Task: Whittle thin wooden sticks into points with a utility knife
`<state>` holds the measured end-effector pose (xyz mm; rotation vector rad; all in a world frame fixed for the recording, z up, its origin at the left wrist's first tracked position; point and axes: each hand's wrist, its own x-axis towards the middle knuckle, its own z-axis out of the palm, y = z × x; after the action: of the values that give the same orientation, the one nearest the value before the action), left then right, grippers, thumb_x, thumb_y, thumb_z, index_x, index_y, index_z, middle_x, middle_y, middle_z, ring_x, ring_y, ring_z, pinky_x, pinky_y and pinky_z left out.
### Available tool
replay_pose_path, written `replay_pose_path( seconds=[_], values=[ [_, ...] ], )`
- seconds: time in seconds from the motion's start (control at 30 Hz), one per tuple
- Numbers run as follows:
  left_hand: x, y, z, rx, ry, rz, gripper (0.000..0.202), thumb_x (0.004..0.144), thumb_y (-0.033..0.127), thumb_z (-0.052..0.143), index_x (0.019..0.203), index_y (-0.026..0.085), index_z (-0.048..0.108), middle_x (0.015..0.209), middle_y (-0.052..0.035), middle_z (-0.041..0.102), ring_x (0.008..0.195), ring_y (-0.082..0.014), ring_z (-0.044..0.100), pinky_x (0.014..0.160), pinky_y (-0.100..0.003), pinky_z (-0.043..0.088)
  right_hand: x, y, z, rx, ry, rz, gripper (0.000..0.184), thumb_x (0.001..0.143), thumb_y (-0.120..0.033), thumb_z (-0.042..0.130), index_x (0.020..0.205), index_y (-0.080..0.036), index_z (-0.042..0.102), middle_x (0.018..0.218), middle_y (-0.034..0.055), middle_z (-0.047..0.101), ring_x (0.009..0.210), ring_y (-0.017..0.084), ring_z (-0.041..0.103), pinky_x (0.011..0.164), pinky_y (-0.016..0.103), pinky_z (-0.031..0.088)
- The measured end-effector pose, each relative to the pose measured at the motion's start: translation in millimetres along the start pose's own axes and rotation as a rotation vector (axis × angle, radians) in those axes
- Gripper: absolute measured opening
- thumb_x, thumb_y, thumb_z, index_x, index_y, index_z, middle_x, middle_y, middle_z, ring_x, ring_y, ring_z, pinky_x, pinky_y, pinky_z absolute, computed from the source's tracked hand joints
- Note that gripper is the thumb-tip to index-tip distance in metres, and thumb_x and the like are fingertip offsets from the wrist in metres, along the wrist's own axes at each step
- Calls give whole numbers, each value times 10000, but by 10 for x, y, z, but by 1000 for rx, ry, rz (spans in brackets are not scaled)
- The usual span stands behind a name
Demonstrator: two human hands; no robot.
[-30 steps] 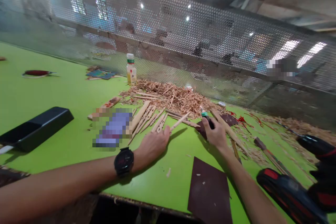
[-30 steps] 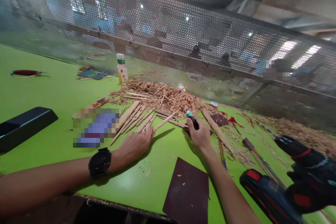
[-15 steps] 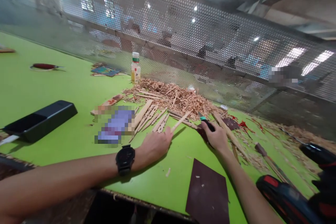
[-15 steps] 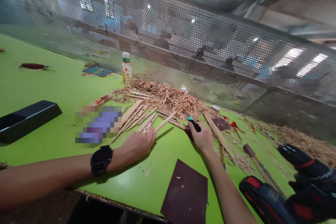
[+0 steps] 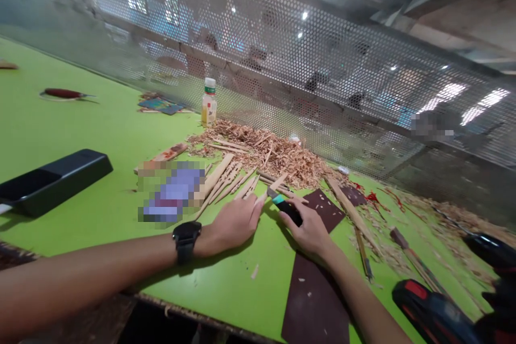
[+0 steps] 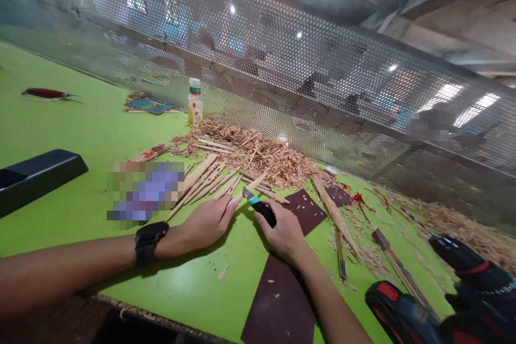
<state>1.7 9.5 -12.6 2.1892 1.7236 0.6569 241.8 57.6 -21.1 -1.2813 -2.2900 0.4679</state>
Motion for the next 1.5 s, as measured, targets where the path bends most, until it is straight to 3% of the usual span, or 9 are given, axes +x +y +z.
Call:
replay_pose_path(
  seconds=[0.1,0.33,0.57,0.67,0.77,0.83,1.03,1.27,1.5],
  values=[
    [11,-3,-4,-194,29,-21,442,1101,438,188,978,200,539,863,-80,674,711,-214,602,668,-350,413,49,102,-30,-4,53,66,481,993,-591,524,1296,-246,669,1207,115,759,1018,322,723,852,436,556],
    [26,18,7,-472,-48,-47,394,1082,505,245,986,218,498,804,-26,608,675,-187,539,637,-336,423,79,238,-82,50,173,127,520,978,-626,514,1228,-199,673,903,92,762,708,259,696,625,351,508],
    [80,12,10,-465,2,-64,397,1084,475,243,946,213,507,917,-61,635,800,-197,566,755,-348,464,-2,29,-35,63,101,-28,440,963,-564,599,1248,-237,673,1087,97,785,894,282,744,790,383,566],
    [81,20,-9,-431,-18,-17,397,1084,426,233,958,207,539,930,-76,646,833,-206,572,807,-362,475,12,30,-31,17,70,-27,457,970,-567,591,1292,-260,693,1275,101,751,1077,320,728,899,438,569],
    [83,13,-19,-414,-32,-11,379,1072,398,248,911,211,535,914,-76,639,828,-209,557,804,-367,470,40,111,-64,24,86,-8,485,971,-573,589,1333,-270,698,1313,90,740,1134,331,711,950,477,563],
    [84,2,-24,-436,-49,-28,386,1068,404,253,835,221,500,844,-52,607,774,-198,530,757,-356,457,55,185,-97,7,107,9,494,964,-589,593,1318,-267,717,1265,94,760,1099,338,720,922,483,570],
    [84,11,-59,-567,-126,-80,450,1069,428,220,718,233,424,690,-2,511,657,-170,469,650,-327,381,62,295,-163,4,127,57,495,970,-611,550,1160,-204,759,969,106,794,753,266,723,630,362,542],
    [98,57,-101,-530,-94,-33,461,1057,510,295,811,209,544,811,-39,623,739,-192,523,682,-324,385,16,132,-112,35,91,-81,410,948,-547,617,1163,-225,751,1119,104,793,893,281,745,786,399,570],
    [89,59,-71,-427,-146,5,482,1063,495,281,749,210,511,699,-13,549,652,-177,472,619,-322,326,31,308,-228,54,4,-62,387,915,-559,666,1001,-210,810,882,67,799,678,224,697,604,329,514]
  ],
)
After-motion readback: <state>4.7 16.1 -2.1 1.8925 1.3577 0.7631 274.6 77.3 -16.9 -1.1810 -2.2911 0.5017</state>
